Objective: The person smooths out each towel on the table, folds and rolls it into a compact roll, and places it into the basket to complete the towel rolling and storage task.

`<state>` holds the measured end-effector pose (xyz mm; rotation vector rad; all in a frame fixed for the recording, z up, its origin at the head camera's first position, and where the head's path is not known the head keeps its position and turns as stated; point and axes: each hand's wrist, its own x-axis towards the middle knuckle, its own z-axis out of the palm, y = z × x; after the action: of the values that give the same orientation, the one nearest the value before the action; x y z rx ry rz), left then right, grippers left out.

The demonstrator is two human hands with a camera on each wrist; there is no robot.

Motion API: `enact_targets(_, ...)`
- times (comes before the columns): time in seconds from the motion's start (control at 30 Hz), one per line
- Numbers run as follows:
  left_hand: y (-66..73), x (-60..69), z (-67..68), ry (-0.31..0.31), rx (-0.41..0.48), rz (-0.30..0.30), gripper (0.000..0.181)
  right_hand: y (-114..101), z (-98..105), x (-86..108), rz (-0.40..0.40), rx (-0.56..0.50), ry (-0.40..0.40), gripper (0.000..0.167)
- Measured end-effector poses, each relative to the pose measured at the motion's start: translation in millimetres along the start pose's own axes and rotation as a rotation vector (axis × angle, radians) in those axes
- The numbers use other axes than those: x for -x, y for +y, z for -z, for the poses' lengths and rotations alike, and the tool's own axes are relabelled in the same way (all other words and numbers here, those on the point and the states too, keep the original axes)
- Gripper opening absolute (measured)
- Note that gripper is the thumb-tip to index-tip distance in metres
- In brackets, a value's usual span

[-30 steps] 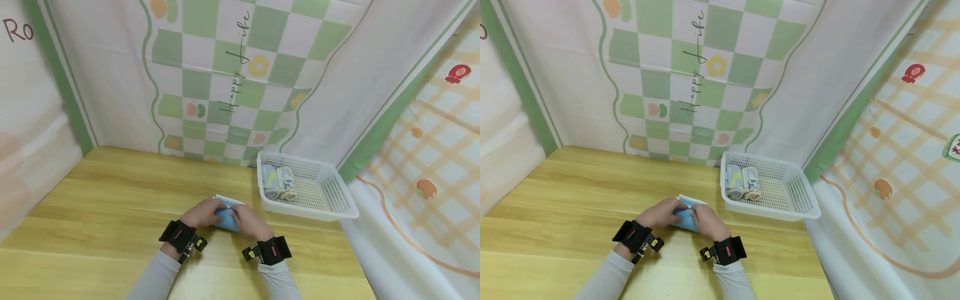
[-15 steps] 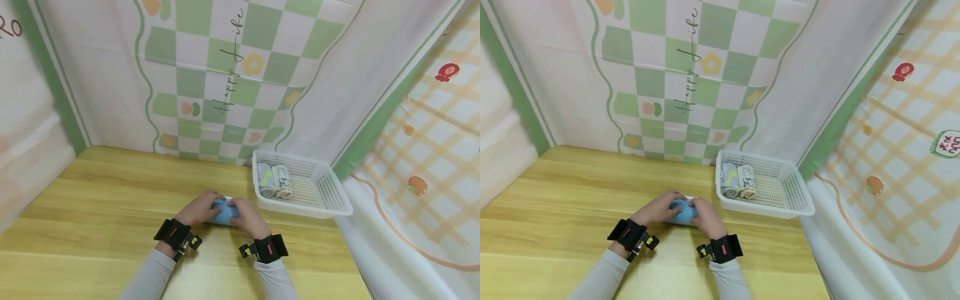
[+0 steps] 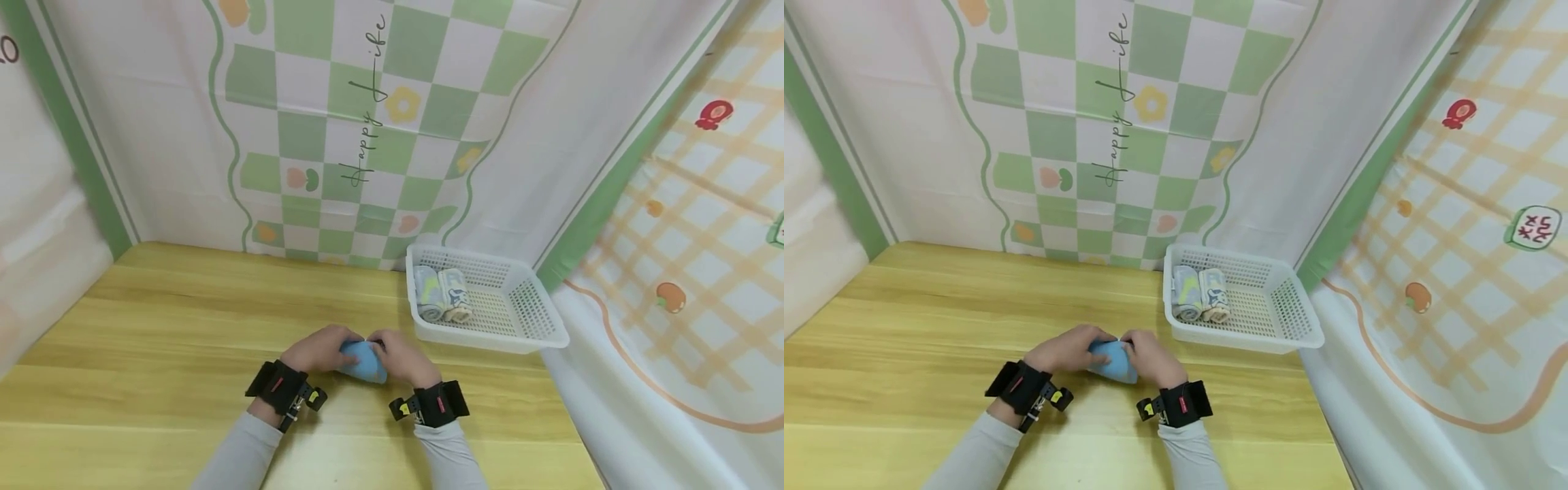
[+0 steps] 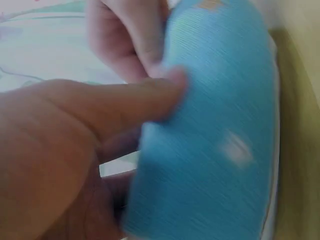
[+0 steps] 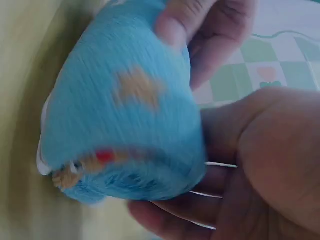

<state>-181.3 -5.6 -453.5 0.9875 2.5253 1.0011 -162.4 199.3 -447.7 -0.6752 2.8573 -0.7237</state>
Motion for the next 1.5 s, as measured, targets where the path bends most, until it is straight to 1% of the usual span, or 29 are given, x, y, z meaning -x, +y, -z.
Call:
enact_targets(0.07,-0.5,-0.6,-2.4,0.022,-0.016,0.044,0.035,-4.6,3.3,3.7,0.0,0.016,0.041,0.022)
enact_targets(0.13,-1.1,-1.5,-5.1,0.051,-0.047,0.089,0.038,-10.5,7.1,7.4,0.006,0.036,0.064,0.025)
enact_targets(0.23,-0.4,-1.7,-7.6,0.102,-0.115,0.142,0.04,-17.6,9.7,10.6,0.028,0.08,0.066,0.04)
enact_targets(0.3,1.0,-1.3,-7.6,0.138,-0.162,0.147,0.04,-19.3,8.2,9.6,0.041,0.12,0.068,0.047)
enact_targets(0.37,2.9,-0.8,-6.4,0.174,-0.203,0.123,0.04,-19.2,5.6,7.9,0.047,0.145,0.079,0.049)
enact_targets(0.43,5.0,0.0,-4.2,0.186,-0.215,0.077,0.038,-17.7,3.5,6.1,0.04,0.145,0.09,0.045)
enact_targets(0.53,7.8,1.4,-1.1,0.168,-0.185,0.006,0.041,-15.8,3.4,5.8,0.016,0.11,0.086,0.037)
enact_targets(0.6,8.3,2.0,-0.6,0.155,-0.163,-0.022,0.041,-15.0,4.5,5.8,0.006,0.097,0.079,0.033)
enact_targets(0.67,7.6,1.6,-1.5,0.157,-0.152,-0.029,0.039,-15.0,5.2,5.9,-0.003,0.08,0.071,0.032)
enact_targets(0.73,6.5,1.2,-2.9,0.17,-0.148,-0.032,0.033,-15.5,5.4,5.9,-0.002,0.076,0.069,0.035)
enact_targets(0.8,5.7,1.0,-4.0,0.175,-0.137,-0.024,0.029,-16.6,5.0,5.7,-0.007,0.066,0.067,0.04)
enact_targets(0.93,5.5,1.7,-4.0,0.172,-0.113,-0.002,0.028,-18.4,3.3,4.6,-0.025,0.065,0.066,0.05)
enact_targets(1.0,5.3,1.9,-3.7,0.171,-0.11,0.004,0.027,-18.0,1.8,3.0,-0.028,0.067,0.07,0.051)
enact_targets(1.13,3.5,1.3,-3.1,0.177,-0.112,0.001,0.029,-14.4,-2.8,-1.6,-0.008,0.075,0.09,0.044)
enact_targets(1.3,-0.9,-1.3,-3.8,0.177,-0.113,-0.004,0.031,-7.4,-10.5,-7.6,0.052,0.087,0.123,0.031)
enact_targets(1.4,-3.2,-3.4,-3.7,0.165,-0.109,-0.013,0.031,-2.3,-15.7,-10.6,0.068,0.096,0.14,0.03)
enact_targets(1.5,-3.5,-4.6,0.1,0.132,-0.1,-0.023,0.029,2.4,-19.5,-12.1,0.067,0.087,0.145,0.032)
